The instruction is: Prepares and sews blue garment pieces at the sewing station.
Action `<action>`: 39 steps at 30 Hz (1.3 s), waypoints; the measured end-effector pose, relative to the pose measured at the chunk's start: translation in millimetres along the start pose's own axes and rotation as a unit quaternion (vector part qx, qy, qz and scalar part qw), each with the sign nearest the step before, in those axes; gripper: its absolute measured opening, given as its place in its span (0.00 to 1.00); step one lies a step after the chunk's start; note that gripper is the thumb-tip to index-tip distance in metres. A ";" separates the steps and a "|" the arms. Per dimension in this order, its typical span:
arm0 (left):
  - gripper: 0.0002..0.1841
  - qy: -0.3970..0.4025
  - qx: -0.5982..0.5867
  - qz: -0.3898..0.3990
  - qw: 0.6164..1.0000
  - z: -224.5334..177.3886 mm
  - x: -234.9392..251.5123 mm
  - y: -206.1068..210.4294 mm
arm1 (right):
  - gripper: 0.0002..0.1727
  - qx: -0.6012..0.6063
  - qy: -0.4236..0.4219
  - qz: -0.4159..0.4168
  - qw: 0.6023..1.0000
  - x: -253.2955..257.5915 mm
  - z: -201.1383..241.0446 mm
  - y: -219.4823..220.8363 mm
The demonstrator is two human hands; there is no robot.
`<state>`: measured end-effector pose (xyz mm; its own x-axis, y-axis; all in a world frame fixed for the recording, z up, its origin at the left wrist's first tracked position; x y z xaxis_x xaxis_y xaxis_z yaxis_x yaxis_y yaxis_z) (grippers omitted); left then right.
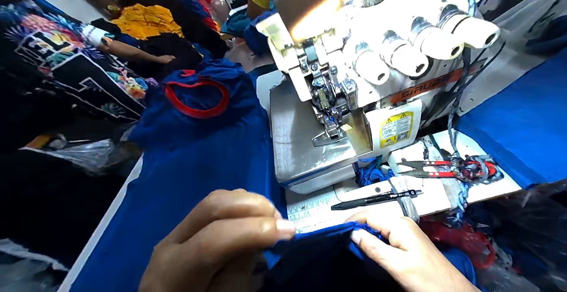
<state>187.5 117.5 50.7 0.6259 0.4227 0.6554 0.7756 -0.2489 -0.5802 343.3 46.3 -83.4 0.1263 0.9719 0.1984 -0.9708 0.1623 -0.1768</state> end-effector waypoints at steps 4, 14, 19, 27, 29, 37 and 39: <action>0.06 -0.046 -0.044 -0.049 0.997 30.6 19.5 17.0 | 0.12 0.056 0.064 -0.050 0.995 -6.7 -13.5 -9.7; 0.06 -0.108 0.118 -0.010 0.987 63.5 42.9 64.7 | 0.10 0.086 0.047 -0.088 0.991 -24.9 -15.7 -5.2; 0.14 -0.010 0.330 -0.021 0.944 28.4 28.0 71.1 | 0.10 0.116 0.045 -0.076 0.989 -26.6 -10.3 2.1; 0.30 -0.061 0.381 0.010 0.922 17.4 -0.1 97.3 | 0.08 0.168 0.030 -0.095 0.981 -27.6 3.6 -7.1; 0.28 -0.068 0.361 0.006 0.930 18.7 6.7 97.1 | 0.08 0.177 0.023 -0.106 0.978 -25.4 6.4 -12.6; 0.28 -0.119 0.387 -0.029 0.914 23.7 18.3 105.6 | 0.08 0.180 0.016 -0.133 0.975 -12.5 -0.1 -30.3; 0.28 -0.127 0.389 -0.042 0.911 23.4 17.3 107.8 | 0.08 0.171 0.004 -0.139 0.975 -11.9 -0.6 -34.8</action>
<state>280.0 118.3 -11.8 0.4507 0.6240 0.6384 0.4655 0.4459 -0.7645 375.7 29.2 -80.2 0.3955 0.8998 0.1844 -0.9096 0.3559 0.2142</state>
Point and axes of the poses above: each hand's wrist, its own x-axis towards the middle knuckle, its own y-axis out of the palm, z = x × y, the point moved 9 cm from there along x, towards the middle knuckle, and after that the axes turned 8 degrees about -y, right-handed, at the moved point
